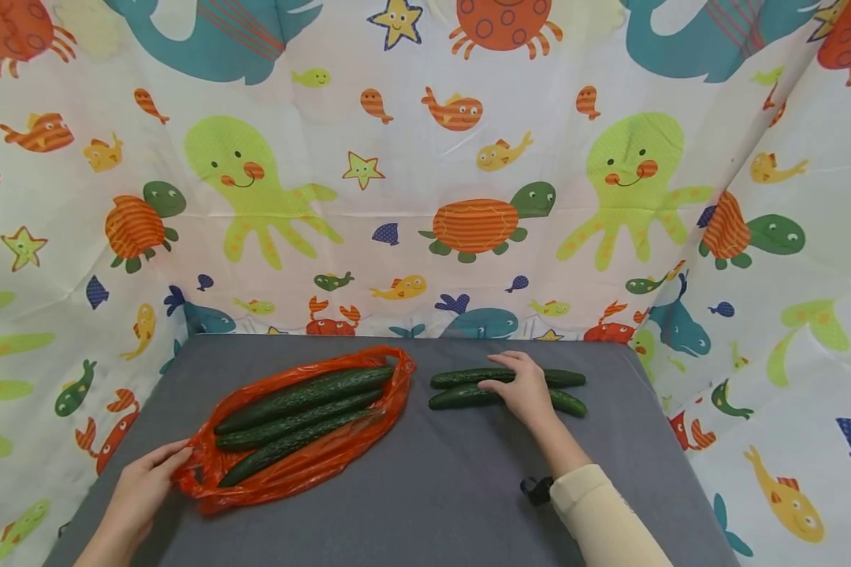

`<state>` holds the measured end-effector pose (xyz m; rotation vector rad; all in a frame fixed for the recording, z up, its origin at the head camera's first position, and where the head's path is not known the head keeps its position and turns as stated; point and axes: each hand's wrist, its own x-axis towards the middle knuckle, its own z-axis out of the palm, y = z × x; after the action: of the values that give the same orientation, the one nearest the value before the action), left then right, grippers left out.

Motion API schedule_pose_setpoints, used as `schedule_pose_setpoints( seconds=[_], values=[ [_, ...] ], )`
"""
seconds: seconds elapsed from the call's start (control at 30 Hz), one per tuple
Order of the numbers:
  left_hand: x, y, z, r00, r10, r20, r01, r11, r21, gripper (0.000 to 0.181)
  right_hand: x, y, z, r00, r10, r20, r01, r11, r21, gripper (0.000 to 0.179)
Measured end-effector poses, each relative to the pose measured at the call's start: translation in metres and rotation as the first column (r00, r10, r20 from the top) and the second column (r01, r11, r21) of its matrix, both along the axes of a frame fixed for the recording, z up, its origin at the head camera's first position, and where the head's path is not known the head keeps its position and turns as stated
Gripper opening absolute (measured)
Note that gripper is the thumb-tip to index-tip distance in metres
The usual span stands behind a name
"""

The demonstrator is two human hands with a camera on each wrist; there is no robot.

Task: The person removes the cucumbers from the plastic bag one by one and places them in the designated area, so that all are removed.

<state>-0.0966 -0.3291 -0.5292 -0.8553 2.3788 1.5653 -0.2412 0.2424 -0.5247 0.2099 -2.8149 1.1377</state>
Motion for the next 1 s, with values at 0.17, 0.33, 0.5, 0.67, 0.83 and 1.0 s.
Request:
schedule_pose_setpoints(
  seconds=[0.17, 0.33, 0.5, 0.67, 0.83, 1.0],
  values=[
    [-0.001, 0.001, -0.001, 1.000, 0.004, -0.013, -0.004, 1.000, -0.018, 0.065, 0.000, -0.009, 0.005, 1.000, -0.019, -0.007, 0.019, 0.999, -0.035, 0.057],
    [-0.001, 0.002, -0.002, 1.000, 0.005, -0.021, -0.005, 1.000, -0.026, 0.064, -0.001, -0.021, 0.009, 1.000, -0.002, -0.003, 0.002, 0.998, -0.061, 0.056],
    [-0.002, 0.002, -0.003, 1.000, 0.011, -0.023, -0.011, 1.000, -0.021, 0.063, -0.003, -0.033, 0.011, 1.000, 0.018, 0.003, -0.018, 0.995, -0.102, 0.054],
    [-0.002, 0.002, -0.003, 1.000, 0.010, -0.019, -0.010, 1.000, -0.018, 0.063, -0.004, -0.046, 0.011, 0.999, 0.040, 0.007, -0.039, 0.992, -0.122, 0.055],
    [-0.001, 0.001, -0.003, 1.000, 0.011, -0.007, -0.012, 1.000, -0.024, 0.065, -0.004, -0.059, 0.014, 0.999, 0.041, 0.015, -0.038, 0.991, -0.130, 0.056],
    [0.000, 0.000, -0.004, 1.000, 0.001, -0.010, -0.001, 1.000, -0.023, 0.065, -0.002, -0.073, 0.015, 0.998, 0.054, 0.030, -0.049, 0.988, -0.147, 0.056]
  ],
)
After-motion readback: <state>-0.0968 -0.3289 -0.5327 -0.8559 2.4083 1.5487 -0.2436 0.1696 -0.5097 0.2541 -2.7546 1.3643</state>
